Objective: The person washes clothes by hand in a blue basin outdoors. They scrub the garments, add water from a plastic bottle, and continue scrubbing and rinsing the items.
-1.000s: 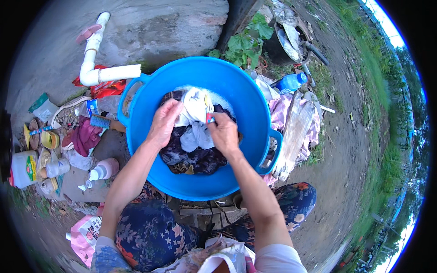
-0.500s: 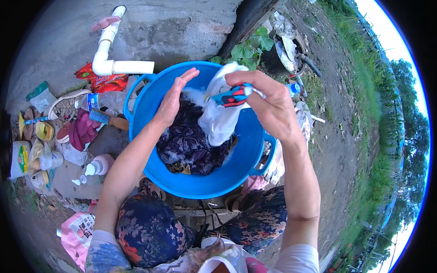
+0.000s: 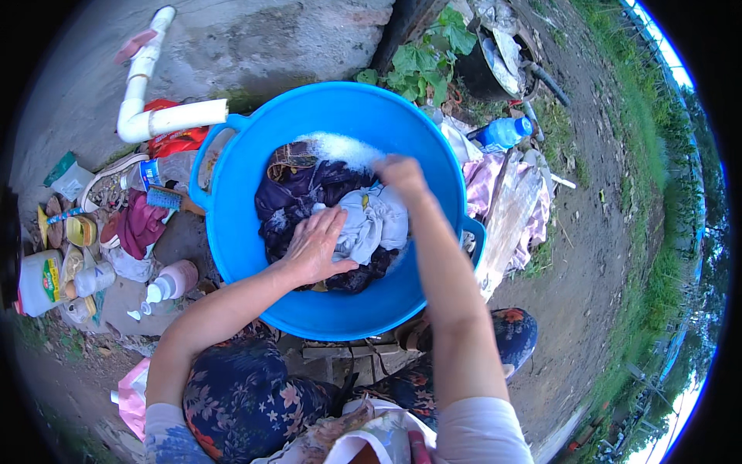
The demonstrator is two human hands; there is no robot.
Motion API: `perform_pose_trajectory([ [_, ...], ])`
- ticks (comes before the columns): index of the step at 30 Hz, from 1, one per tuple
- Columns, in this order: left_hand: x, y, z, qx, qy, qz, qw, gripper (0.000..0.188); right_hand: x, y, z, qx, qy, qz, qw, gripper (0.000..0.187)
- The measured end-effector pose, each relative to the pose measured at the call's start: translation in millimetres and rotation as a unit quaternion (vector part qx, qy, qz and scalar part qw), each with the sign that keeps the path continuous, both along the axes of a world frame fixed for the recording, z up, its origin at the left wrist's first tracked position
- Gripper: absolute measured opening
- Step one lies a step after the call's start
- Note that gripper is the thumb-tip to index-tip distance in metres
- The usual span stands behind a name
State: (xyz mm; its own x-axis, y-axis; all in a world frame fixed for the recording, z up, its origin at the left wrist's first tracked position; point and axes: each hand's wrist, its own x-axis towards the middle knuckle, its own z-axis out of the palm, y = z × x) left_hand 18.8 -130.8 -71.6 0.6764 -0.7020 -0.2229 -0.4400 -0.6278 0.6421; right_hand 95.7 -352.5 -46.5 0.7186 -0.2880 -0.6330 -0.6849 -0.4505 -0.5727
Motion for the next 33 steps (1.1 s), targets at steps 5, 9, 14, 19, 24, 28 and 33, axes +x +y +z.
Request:
perform_pose_trajectory([
  [5,3,4,-35,0.073,-0.055,0.063,0.994,0.119,-90,21,-68,-0.183,-0.127,-0.055,0.973,0.042],
  [9,-3,7,-61,0.122,-0.043,0.051,0.99,0.096,-140,105,-18,-0.134,-0.33,0.077,0.931,0.02],
  [14,11,-10,-37,0.244,0.048,-0.043,0.968,0.097,-53,107,-74,-0.309,-0.291,0.05,0.904,0.017],
  [19,24,-5,-35,0.171,0.081,-0.011,0.982,0.111,-58,29,-93,-0.124,-0.245,-0.057,0.96,0.029],
  [24,-1,8,-73,0.324,-0.032,-0.107,0.94,0.081,-116,127,-40,-0.126,-0.394,0.087,0.906,0.029],
  [28,19,-4,-66,0.243,0.04,-0.097,0.964,0.088,-56,112,-71,-0.222,-0.304,0.132,0.917,0.013],
  [33,27,-4,-39,0.193,0.159,-0.02,0.968,0.113,-54,54,-92,-0.029,-0.306,-0.124,0.943,0.015],
])
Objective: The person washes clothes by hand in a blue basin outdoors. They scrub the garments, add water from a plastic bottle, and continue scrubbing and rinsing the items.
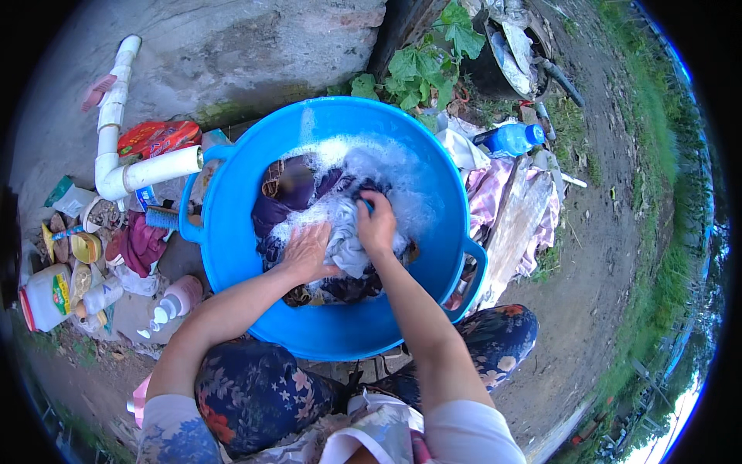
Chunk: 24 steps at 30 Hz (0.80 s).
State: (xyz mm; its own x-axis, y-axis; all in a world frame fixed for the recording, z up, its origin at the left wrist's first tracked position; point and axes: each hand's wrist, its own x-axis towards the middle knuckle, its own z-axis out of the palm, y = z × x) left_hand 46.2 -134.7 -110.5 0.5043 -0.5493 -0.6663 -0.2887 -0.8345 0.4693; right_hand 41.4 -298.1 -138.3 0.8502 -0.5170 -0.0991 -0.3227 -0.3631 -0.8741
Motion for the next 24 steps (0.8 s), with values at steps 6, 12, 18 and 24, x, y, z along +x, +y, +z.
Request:
perform_pose_trajectory([
  [6,-4,8,-16,-0.067,-0.03,0.059,0.996,0.102,-42,72,40,-0.177,0.067,0.076,0.979,0.012],
  [12,6,-5,-6,-0.188,-0.054,0.22,0.956,0.049,34,4,56,-0.093,0.124,0.096,0.983,0.036],
  [18,-12,-16,16,-0.248,-0.266,0.2,0.91,0.046,29,-75,-11,-0.055,0.191,0.164,0.966,0.045],
  [24,-11,-3,21,-0.221,-0.141,0.102,0.96,0.083,-18,-7,80,0.105,0.355,0.058,0.927,0.053],
])
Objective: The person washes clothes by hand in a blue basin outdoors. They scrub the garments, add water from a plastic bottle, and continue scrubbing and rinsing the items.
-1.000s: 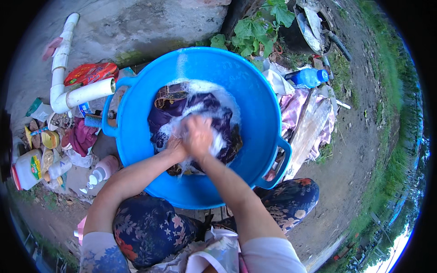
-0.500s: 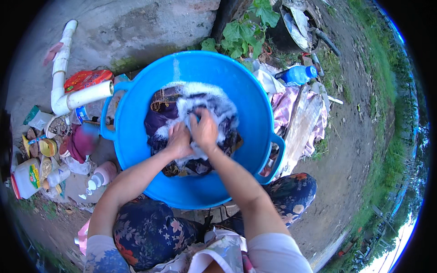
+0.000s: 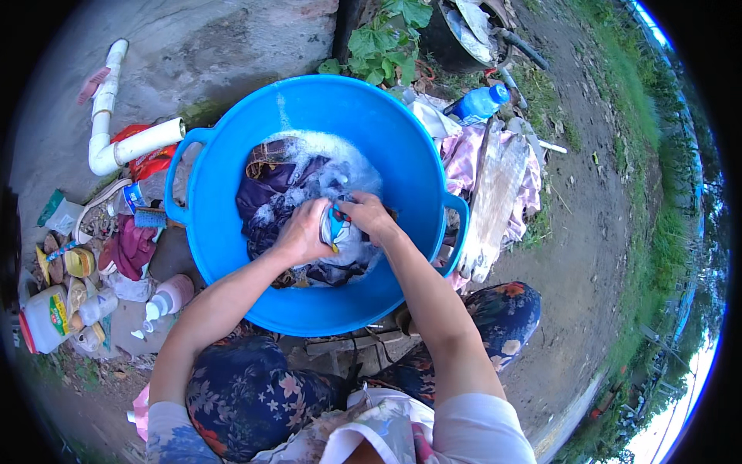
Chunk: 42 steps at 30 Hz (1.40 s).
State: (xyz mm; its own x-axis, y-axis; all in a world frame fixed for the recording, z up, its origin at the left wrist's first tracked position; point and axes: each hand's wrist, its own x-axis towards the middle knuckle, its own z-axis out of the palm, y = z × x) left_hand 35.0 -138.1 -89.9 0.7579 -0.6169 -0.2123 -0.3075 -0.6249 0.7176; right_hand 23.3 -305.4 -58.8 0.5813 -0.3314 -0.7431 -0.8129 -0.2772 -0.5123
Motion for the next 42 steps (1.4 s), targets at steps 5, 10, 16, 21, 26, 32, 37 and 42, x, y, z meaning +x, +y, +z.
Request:
perform_pose_trajectory([
  [5,24,4,10,-0.087,0.015,0.06,0.994,0.022,-10,-44,-35,-0.097,-0.159,-0.072,0.98,0.022],
  [10,57,35,30,-0.372,0.159,0.293,0.866,0.016,-24,-10,-23,-0.293,0.028,0.384,0.875,0.02],
  [16,65,15,43,-0.23,-0.198,0.166,0.938,0.022,-58,50,19,-0.112,-0.074,0.591,0.795,0.019],
  [21,18,-3,20,-0.137,-0.036,-0.056,0.988,0.049,-26,-15,22,-0.152,-0.194,0.186,0.951,0.044],
  [26,34,-19,13,0.008,-0.229,-0.098,0.968,0.064,27,-37,-61,-0.113,-0.152,-0.125,0.974,0.06],
  [32,10,-3,14,0.207,-0.09,-0.104,0.969,0.056,-8,-19,-77,-0.272,-0.22,0.09,0.933,0.051],
  [37,24,17,-3,0.192,-0.303,-0.127,0.925,0.078,-37,18,-35,-0.109,-0.219,0.111,0.963,0.037],
  [42,9,13,-20,0.156,-0.064,-0.141,0.976,0.077,-26,80,-43,-0.234,-0.29,0.096,0.923,0.036],
])
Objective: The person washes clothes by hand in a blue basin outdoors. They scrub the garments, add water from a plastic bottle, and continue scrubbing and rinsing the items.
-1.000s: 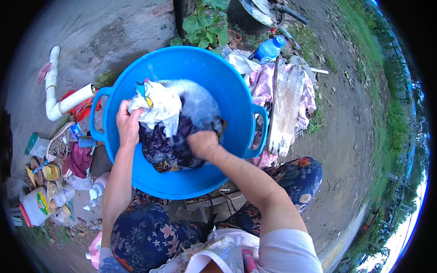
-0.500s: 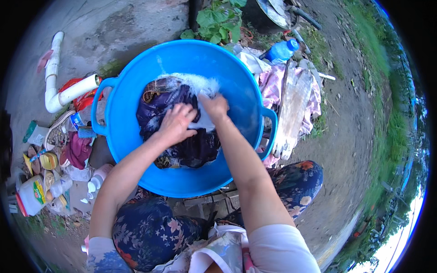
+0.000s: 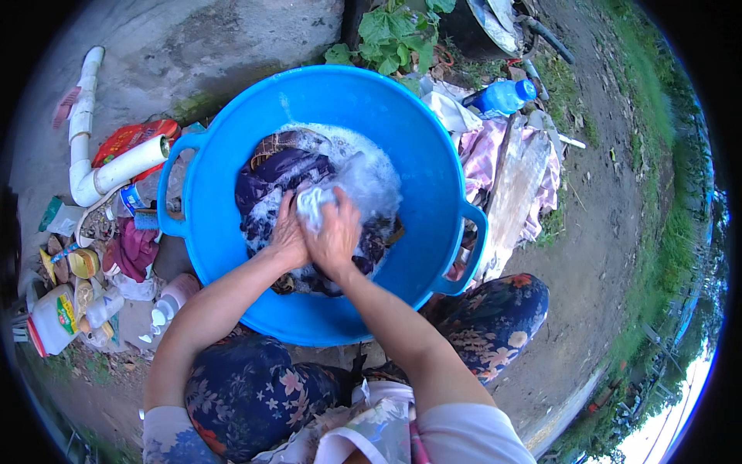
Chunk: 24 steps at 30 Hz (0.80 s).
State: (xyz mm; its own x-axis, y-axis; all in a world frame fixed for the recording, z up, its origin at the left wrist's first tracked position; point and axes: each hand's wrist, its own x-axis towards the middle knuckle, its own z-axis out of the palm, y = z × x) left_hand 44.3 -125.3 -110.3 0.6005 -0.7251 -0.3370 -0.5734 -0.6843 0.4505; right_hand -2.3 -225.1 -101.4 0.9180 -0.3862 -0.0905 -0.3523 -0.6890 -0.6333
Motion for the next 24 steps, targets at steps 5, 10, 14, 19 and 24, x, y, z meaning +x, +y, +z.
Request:
perform_pose_trajectory([
  [5,0,-4,3,-0.002,0.007,0.027,1.0,0.092,50,-63,-35,0.024,0.018,-0.097,0.995,0.036],
  [10,10,0,3,0.05,0.163,0.126,0.977,0.094,5,-43,31,0.31,0.154,-0.093,0.933,0.029],
  [14,10,0,-23,0.142,0.014,-0.097,0.985,0.073,7,12,12,-0.07,-0.053,0.086,0.992,0.03],
  [19,16,-7,8,0.017,0.074,0.068,0.995,0.087,59,-53,-40,0.106,0.012,-0.061,0.992,0.035],
  [24,10,-4,-5,0.1,0.099,0.07,0.988,0.086,-17,-47,-34,0.185,0.02,-0.014,0.982,0.03],
])
